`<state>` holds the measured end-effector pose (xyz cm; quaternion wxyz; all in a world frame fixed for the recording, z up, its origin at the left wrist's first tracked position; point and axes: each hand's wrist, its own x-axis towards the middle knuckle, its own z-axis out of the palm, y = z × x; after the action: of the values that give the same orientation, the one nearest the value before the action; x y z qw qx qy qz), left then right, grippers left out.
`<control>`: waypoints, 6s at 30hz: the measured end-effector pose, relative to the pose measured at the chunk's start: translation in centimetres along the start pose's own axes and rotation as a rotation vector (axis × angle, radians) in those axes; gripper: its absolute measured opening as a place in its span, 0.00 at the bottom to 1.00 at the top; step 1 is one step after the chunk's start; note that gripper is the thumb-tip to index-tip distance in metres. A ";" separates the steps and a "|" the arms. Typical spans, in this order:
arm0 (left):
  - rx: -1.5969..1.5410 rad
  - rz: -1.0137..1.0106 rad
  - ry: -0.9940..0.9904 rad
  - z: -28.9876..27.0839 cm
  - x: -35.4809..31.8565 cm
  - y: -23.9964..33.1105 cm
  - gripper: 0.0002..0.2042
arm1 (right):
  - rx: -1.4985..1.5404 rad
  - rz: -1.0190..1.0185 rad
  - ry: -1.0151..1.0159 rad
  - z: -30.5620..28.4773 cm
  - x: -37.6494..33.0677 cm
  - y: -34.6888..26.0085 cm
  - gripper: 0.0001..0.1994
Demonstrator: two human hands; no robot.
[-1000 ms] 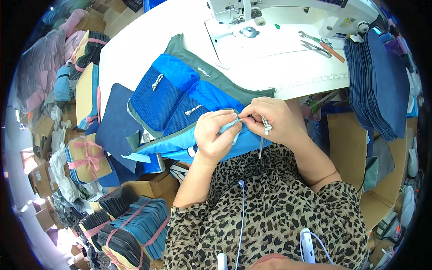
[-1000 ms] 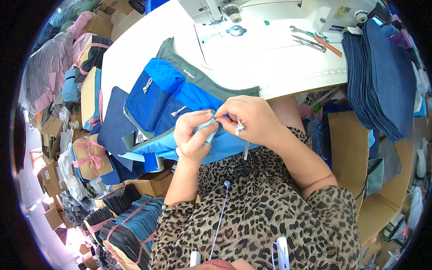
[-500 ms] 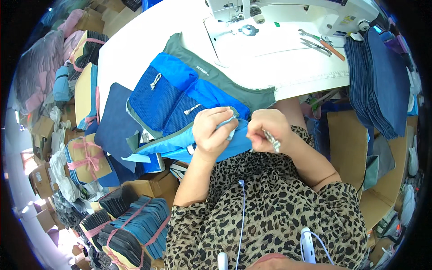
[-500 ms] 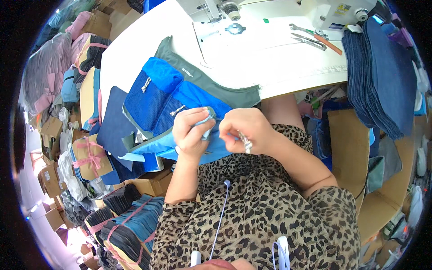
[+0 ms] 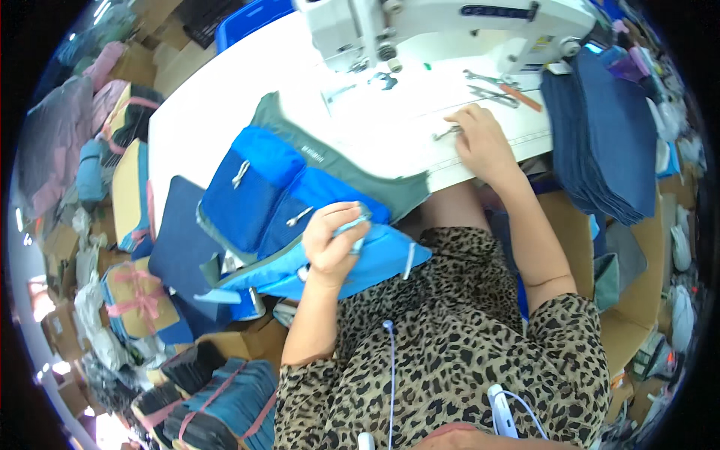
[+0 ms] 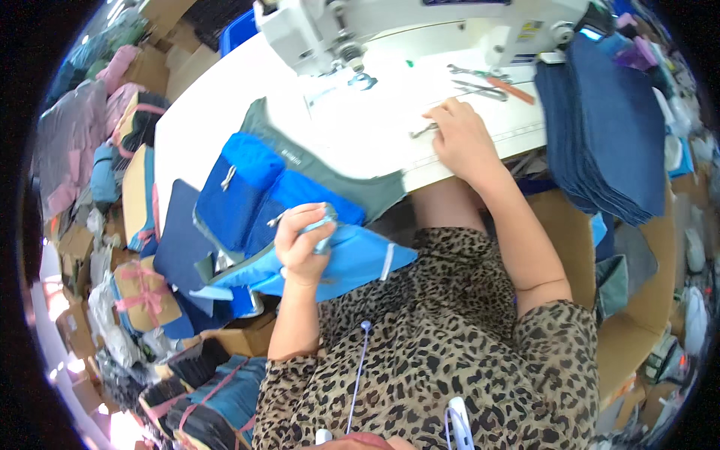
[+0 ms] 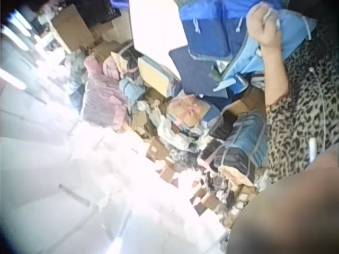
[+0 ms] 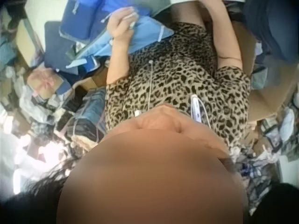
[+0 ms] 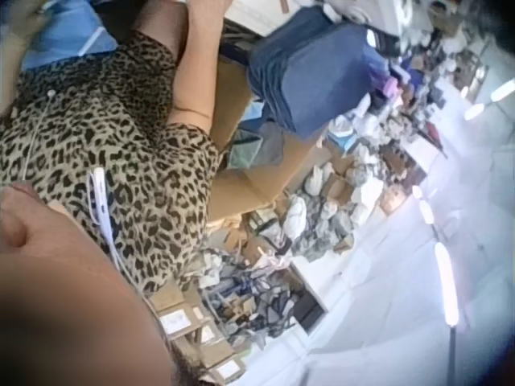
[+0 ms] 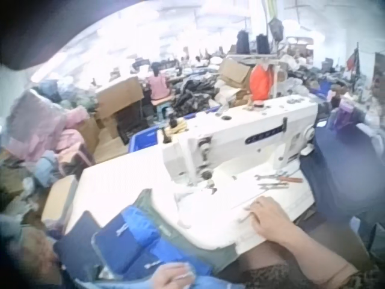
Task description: Manually assembling a blue and green fabric bag, threading cords and checking components at a workbench.
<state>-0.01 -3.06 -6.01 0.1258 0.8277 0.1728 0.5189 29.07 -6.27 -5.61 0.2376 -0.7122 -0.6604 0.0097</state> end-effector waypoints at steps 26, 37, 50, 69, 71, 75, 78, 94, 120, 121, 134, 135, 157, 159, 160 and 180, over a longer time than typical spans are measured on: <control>-0.215 -0.223 0.008 0.4 -0.8 -1.0 0.08 | 0.332 -0.299 -0.101 -1.5 0.7 -2.4 0.14; -0.243 -0.237 0.012 0.5 -0.7 -1.1 0.09 | 0.251 -0.574 -0.101 0.3 0.9 -8.6 0.13; -0.249 -0.236 0.001 0.4 -0.6 -1.0 0.08 | 0.422 -0.587 -0.160 1.3 0.8 -8.7 0.13; -0.243 -0.281 -0.011 0.2 -0.3 -0.9 0.10 | 0.325 -0.607 -0.112 1.2 1.2 -8.3 0.12; -0.246 -0.277 -0.010 0.3 -0.2 -0.9 0.10 | 0.350 -0.604 -0.127 1.1 1.2 -8.3 0.12; -0.242 -0.286 -0.011 0.2 -0.2 -0.9 0.10 | 0.369 -0.604 -0.129 1.1 1.1 -8.6 0.12; -0.246 -0.290 -0.013 0.1 -0.1 -0.8 0.10 | 0.380 -0.616 -0.127 1.2 1.1 -8.8 0.11; -0.307 -0.348 -0.005 0.0 -0.1 -1.0 0.11 | 0.536 -0.608 -0.226 1.6 1.6 -8.2 0.16; -0.400 -0.358 0.034 0.5 -0.6 -1.3 0.13 | 0.387 0.318 0.053 -1.1 0.7 0.7 0.12; -0.411 -0.371 0.036 0.5 -0.6 -1.2 0.13 | 0.245 0.291 0.059 -1.5 0.3 1.8 0.13; -0.536 -0.548 0.008 0.6 -0.5 -1.4 0.12 | 0.184 -0.072 -0.056 -0.2 -4.3 -5.6 0.13; -0.539 -0.562 0.013 0.5 -0.5 -1.5 0.12 | 0.237 -0.063 -0.057 0.1 -4.3 -5.7 0.13; -0.643 -0.685 0.027 0.4 -0.4 -1.6 0.13 | 1.143 0.484 0.002 -0.6 -0.4 1.0 0.05; -0.639 -0.696 0.029 0.4 -0.2 -1.5 0.13 | 1.490 0.485 -0.011 0.0 -1.3 0.0 0.04; -0.637 -0.709 0.028 0.3 -0.2 -1.5 0.13 | 1.837 0.479 -0.023 0.4 -1.8 -0.6 0.04; -0.845 -0.904 0.075 -0.2 1.8 -0.5 0.11 | 1.717 0.281 -0.225 3.2 -2.0 -8.6 0.06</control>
<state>0.46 -1.81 -4.68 0.6441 0.5324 0.2901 0.4665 19.68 -7.01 -6.04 0.6216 -0.3569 -0.3509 0.6026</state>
